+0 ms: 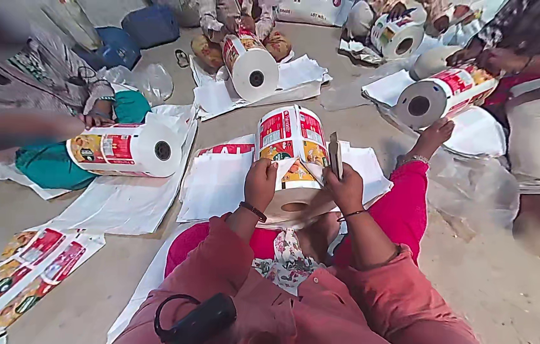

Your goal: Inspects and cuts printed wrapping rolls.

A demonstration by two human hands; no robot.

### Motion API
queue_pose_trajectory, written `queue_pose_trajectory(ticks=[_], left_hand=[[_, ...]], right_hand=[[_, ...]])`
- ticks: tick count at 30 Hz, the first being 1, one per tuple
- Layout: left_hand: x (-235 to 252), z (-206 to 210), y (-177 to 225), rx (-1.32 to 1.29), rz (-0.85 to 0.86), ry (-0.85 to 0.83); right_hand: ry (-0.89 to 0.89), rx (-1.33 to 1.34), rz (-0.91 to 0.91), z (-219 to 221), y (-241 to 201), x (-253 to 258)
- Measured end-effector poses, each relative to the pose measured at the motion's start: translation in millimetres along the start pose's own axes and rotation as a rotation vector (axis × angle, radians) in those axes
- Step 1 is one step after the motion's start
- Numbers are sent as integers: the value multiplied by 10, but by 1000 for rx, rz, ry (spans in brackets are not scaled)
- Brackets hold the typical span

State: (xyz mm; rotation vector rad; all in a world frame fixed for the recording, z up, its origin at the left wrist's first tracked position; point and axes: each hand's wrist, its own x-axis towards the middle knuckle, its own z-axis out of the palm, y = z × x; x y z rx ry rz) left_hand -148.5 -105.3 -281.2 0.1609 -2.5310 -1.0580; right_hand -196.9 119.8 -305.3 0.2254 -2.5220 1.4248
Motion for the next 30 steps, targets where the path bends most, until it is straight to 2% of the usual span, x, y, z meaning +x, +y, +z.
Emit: queue_pose_trajectory(ticks=[4, 7, 11, 14, 18, 22, 25, 30], left_hand=[[-81, 93, 98, 153, 136, -41], [-50, 168, 55, 219, 232, -11], [47, 122, 4, 45, 64, 3], [113, 122, -57, -65, -17, -6], [99, 199, -185, -160, 38, 46], [47, 258, -260, -207, 169, 48], [52, 238, -273, -179, 218, 33], [64, 201, -257, -195, 172, -3]], right_hand=[[-34, -119, -141, 25, -98, -96], [-50, -70, -97, 8, -102, -99], [-160, 246, 150, -109, -81, 6], [-213, 362, 221, -212, -110, 139], [-267, 188, 232, -243, -246, 342], [-246, 92, 209, -32, -401, 559], [-269, -40, 163, 173, -500, 1014], [-415, -417, 146, 407, -913, 1785]])
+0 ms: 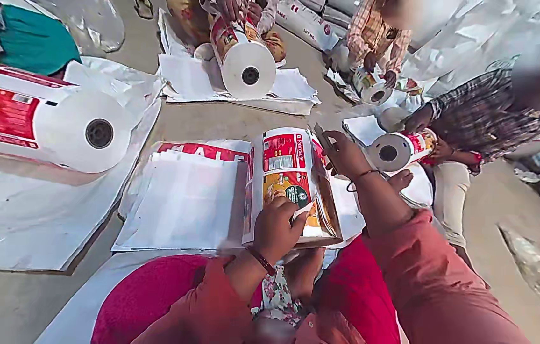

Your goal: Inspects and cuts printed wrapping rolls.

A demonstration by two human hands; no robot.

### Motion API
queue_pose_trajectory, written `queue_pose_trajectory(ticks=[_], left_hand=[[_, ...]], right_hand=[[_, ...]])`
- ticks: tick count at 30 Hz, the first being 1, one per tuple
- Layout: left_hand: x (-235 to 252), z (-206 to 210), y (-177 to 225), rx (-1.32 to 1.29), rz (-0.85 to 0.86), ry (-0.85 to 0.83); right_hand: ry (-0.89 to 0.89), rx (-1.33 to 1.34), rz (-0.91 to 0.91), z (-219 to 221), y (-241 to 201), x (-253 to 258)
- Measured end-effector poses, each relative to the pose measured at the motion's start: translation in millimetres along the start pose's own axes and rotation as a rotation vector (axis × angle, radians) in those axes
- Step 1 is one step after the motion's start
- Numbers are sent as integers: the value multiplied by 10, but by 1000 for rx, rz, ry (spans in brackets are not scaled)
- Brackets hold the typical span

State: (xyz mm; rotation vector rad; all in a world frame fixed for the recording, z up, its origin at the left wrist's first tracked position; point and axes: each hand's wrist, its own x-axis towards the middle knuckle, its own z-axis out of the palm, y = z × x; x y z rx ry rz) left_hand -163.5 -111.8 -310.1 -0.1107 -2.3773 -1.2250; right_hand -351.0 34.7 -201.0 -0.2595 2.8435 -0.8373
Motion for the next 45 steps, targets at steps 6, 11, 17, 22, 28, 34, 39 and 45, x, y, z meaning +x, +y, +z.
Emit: queue_pose_trajectory(ticks=[6, 11, 17, 22, 28, 34, 39, 45], left_hand=[[13, 0, 21, 15, 26, -4], [11, -20, 30, 13, 35, -20], [12, -35, 29, 15, 43, -29], [12, -106, 53, -9, -12, -107], [68, -112, 88, -18, -21, -170], [68, -105, 75, -33, -25, -197], [65, -107, 64, -45, -22, -191], [56, -49, 56, -17, 30, -126]], right_hand=[[-100, -254, -4, -38, -239, 362], [-83, -386, -23, 46, -313, 346], [-5, -396, 21, 136, -357, 300], [-25, -339, 18, 103, -264, 305], [-79, -374, 4, 14, -297, 336], [-76, -389, 44, 11, -316, 346], [-110, -371, 19, -14, -328, 312], [-209, -392, 21, -192, -393, 332]])
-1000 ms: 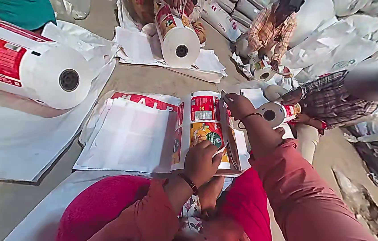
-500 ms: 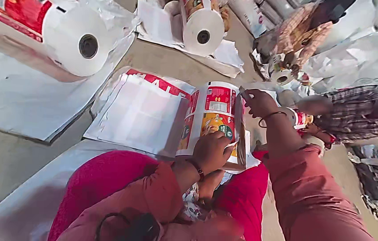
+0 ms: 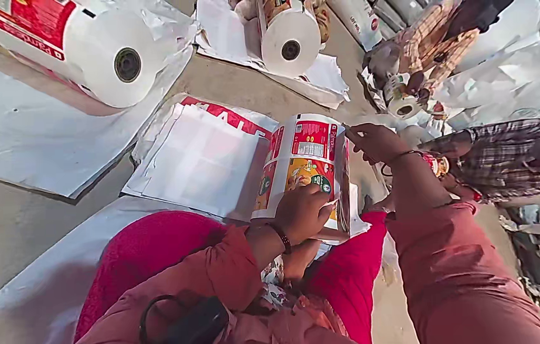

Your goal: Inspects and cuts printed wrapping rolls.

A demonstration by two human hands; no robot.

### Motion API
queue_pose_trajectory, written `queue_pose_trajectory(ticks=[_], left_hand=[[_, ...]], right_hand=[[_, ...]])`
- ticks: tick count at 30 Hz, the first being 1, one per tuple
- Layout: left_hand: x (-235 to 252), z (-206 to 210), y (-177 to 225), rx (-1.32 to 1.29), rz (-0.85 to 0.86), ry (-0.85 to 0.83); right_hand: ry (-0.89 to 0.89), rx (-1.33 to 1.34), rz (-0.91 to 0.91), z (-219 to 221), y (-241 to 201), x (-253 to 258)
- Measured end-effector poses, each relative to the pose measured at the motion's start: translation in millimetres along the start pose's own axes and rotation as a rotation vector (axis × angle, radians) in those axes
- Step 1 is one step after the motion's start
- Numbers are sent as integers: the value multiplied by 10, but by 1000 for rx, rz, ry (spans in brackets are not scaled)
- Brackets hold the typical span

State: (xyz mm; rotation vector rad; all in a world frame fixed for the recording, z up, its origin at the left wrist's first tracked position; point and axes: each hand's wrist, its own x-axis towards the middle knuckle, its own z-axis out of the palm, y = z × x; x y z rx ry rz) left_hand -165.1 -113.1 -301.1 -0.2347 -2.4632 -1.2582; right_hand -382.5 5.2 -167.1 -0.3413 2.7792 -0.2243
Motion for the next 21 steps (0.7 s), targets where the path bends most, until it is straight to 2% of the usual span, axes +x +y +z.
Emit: queue_pose_trajectory(ticks=[10, 21], left_hand=[[-25, 44, -22, 11, 28, 70], [-72, 64, -30, 43, 81, 167]], right_hand=[[-44, -18, -4, 101, 75, -237], [-123, -43, 11, 228, -61, -1029]])
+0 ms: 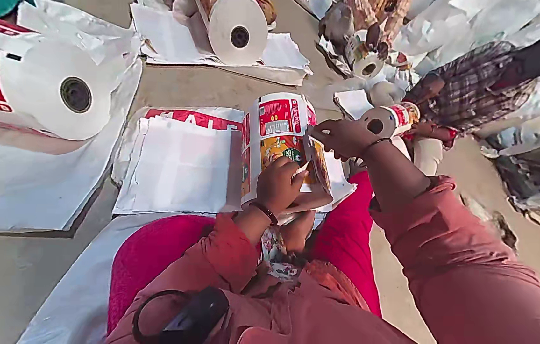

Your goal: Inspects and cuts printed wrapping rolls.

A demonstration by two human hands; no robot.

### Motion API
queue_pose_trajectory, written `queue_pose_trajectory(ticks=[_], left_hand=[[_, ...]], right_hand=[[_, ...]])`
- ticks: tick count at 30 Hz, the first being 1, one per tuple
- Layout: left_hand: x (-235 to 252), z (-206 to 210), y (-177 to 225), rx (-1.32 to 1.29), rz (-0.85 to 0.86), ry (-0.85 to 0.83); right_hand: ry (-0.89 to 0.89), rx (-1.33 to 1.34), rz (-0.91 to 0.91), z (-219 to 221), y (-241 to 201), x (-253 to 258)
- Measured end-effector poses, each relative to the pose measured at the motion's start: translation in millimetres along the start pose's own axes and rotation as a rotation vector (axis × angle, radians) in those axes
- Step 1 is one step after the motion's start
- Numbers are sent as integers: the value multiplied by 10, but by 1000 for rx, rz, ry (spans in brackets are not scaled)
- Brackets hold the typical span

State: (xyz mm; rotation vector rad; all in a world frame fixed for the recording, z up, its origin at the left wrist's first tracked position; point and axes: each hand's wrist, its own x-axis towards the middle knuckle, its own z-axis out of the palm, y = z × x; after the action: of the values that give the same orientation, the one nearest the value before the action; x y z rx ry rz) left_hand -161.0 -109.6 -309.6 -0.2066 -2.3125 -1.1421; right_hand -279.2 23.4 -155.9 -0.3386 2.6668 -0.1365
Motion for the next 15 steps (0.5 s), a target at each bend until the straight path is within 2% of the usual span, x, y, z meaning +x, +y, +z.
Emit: queue_pose_trajectory(ticks=[5, 10, 15], left_hand=[[-25, -45, 14, -35, -24, -22], [2, 25, -4, -26, 30, 56], [-26, 18, -20, -81, 25, 111]], right_hand=[[-13, -16, -42, 188, 24, -366], [-36, -43, -13, 240, 17, -694], [-143, -29, -48, 241, 110, -967]])
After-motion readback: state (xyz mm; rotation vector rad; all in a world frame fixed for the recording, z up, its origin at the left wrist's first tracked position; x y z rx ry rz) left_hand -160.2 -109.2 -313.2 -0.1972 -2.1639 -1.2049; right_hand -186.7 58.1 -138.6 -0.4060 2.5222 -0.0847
